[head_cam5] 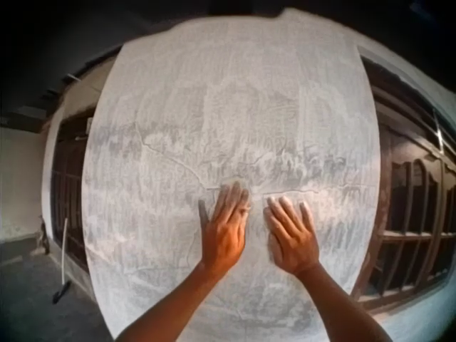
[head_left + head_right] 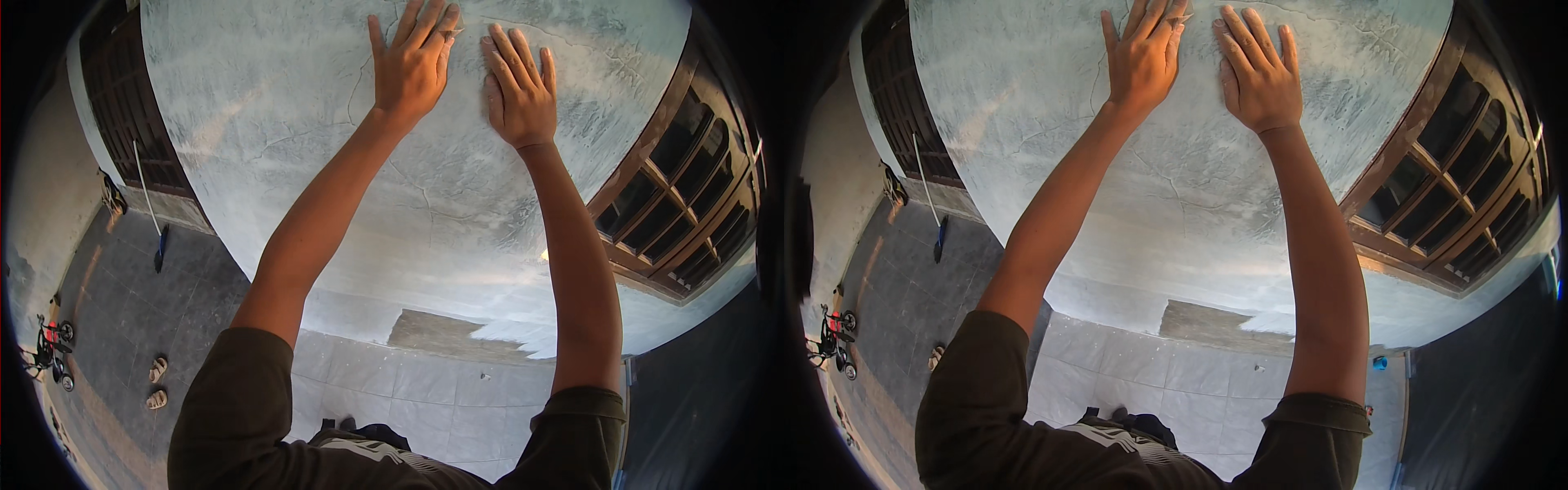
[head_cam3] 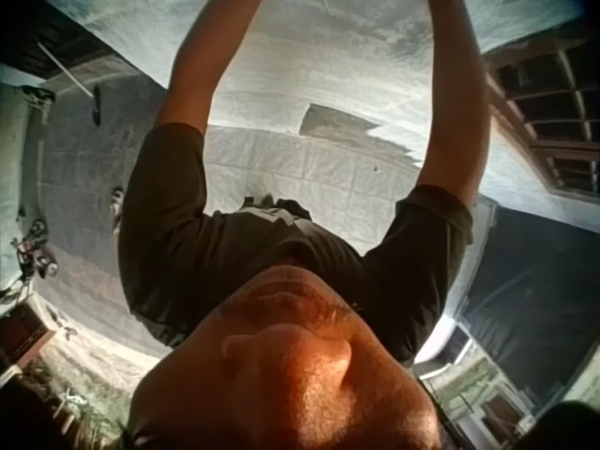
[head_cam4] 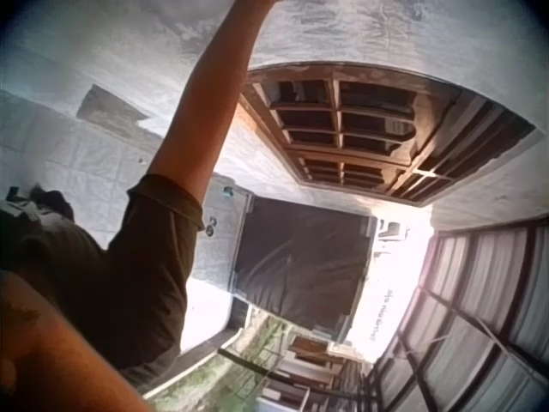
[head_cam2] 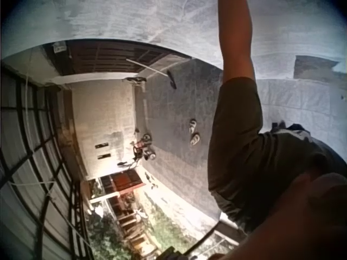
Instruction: Patching a crack in a wall using a white filler or putty.
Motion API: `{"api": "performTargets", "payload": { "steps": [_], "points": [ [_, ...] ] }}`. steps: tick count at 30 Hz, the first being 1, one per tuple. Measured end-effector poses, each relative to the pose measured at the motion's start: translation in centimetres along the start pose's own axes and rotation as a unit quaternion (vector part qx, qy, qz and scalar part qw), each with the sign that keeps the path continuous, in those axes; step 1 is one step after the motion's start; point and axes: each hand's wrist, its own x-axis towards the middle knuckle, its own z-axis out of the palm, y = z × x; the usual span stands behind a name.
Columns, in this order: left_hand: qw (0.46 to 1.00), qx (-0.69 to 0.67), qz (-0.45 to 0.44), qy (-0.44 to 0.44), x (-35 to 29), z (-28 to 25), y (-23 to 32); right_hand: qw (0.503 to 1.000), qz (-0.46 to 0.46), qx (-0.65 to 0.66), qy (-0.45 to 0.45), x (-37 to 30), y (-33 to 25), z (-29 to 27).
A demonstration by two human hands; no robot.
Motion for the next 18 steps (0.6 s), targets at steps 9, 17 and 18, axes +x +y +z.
{"api": "performTargets", "payload": {
  "steps": [9,17,18],
  "points": [
    [1.000,0.017,-0.012,-0.010,-0.6,-0.3,0.6,1.000,-0.010,0.003,0.021,0.2,0.2,0.2],
    [0.996,0.002,-0.012,-0.089,-4.2,-0.8,1.1,0.999,-0.018,0.009,0.027,-0.3,0.7,0.3],
    [0.999,-0.010,-0.016,-0.047,-1.1,-0.6,0.5,0.999,-0.018,0.012,0.030,0.0,0.5,0.5]
  ]
}}
